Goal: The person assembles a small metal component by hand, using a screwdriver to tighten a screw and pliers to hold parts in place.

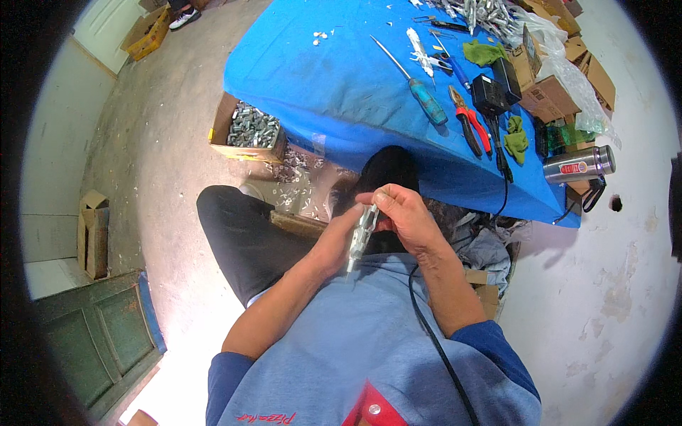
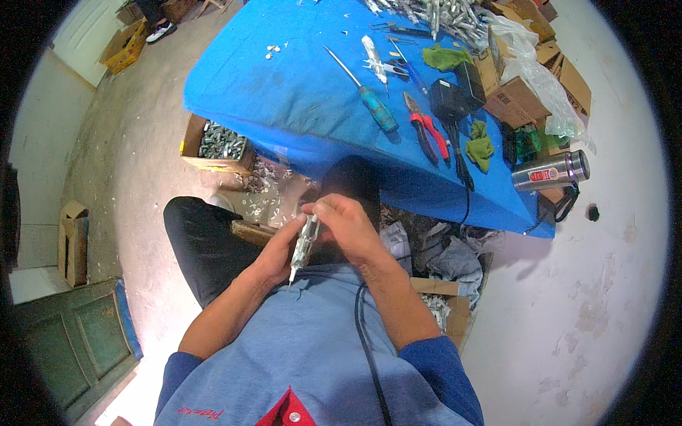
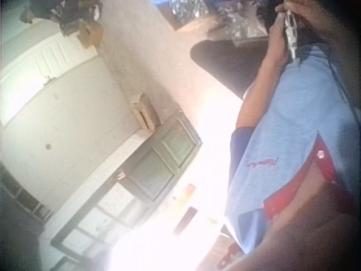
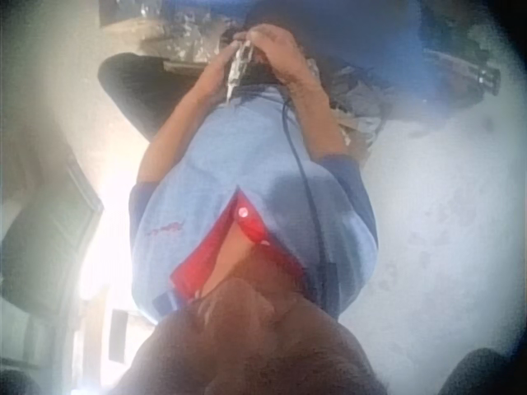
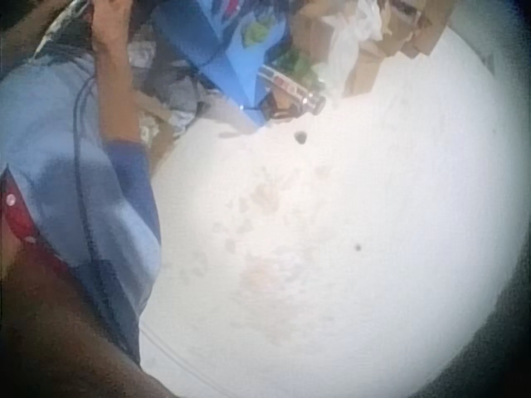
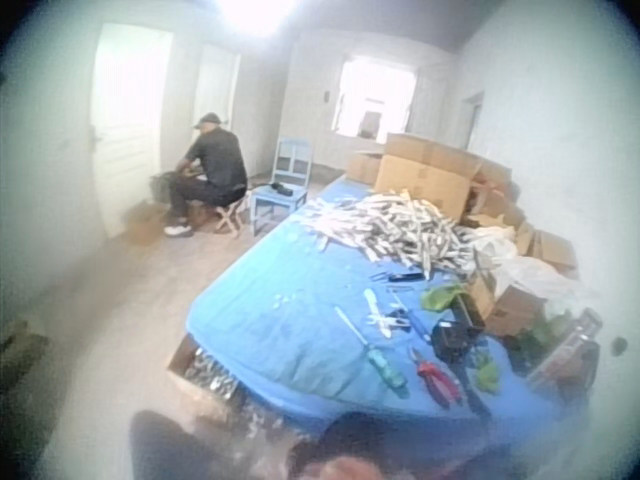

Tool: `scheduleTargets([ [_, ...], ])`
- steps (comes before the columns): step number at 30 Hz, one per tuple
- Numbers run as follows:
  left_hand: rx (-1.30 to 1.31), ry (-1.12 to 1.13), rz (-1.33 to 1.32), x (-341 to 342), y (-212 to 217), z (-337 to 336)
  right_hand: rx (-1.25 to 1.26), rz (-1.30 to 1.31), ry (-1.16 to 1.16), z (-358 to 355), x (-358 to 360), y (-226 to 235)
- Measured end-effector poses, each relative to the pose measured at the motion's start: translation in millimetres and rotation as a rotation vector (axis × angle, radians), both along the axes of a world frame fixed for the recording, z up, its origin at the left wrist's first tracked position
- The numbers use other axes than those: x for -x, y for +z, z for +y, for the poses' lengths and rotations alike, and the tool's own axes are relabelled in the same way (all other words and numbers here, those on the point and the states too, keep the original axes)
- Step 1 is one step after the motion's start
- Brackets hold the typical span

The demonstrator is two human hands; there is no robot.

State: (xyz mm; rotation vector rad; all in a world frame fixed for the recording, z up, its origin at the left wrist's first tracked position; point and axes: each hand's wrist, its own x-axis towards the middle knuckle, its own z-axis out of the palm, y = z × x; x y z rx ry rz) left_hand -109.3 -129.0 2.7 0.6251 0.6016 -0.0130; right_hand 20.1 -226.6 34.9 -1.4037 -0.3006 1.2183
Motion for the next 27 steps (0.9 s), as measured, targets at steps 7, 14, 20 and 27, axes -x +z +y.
scheduleTargets([
  [7, 0.084, 0.025, -0.038, 6, -7, -2, -0.025, -0.004, 0.061, 5, 5, 3],
  [14, 0.081, 0.14, 0.136, -1, -22, 3, -0.112, -0.34, -0.066, 3, 16, 3],
  [20, 0.054, 0.342, 0.208, 3, -40, 10, -0.248, -0.48, -0.067, -30, 31, 12],
  [27, -0.061, 0.373, 0.224, 1, -54, 9, -0.022, -0.691, 0.231, -50, 29, 26],
])
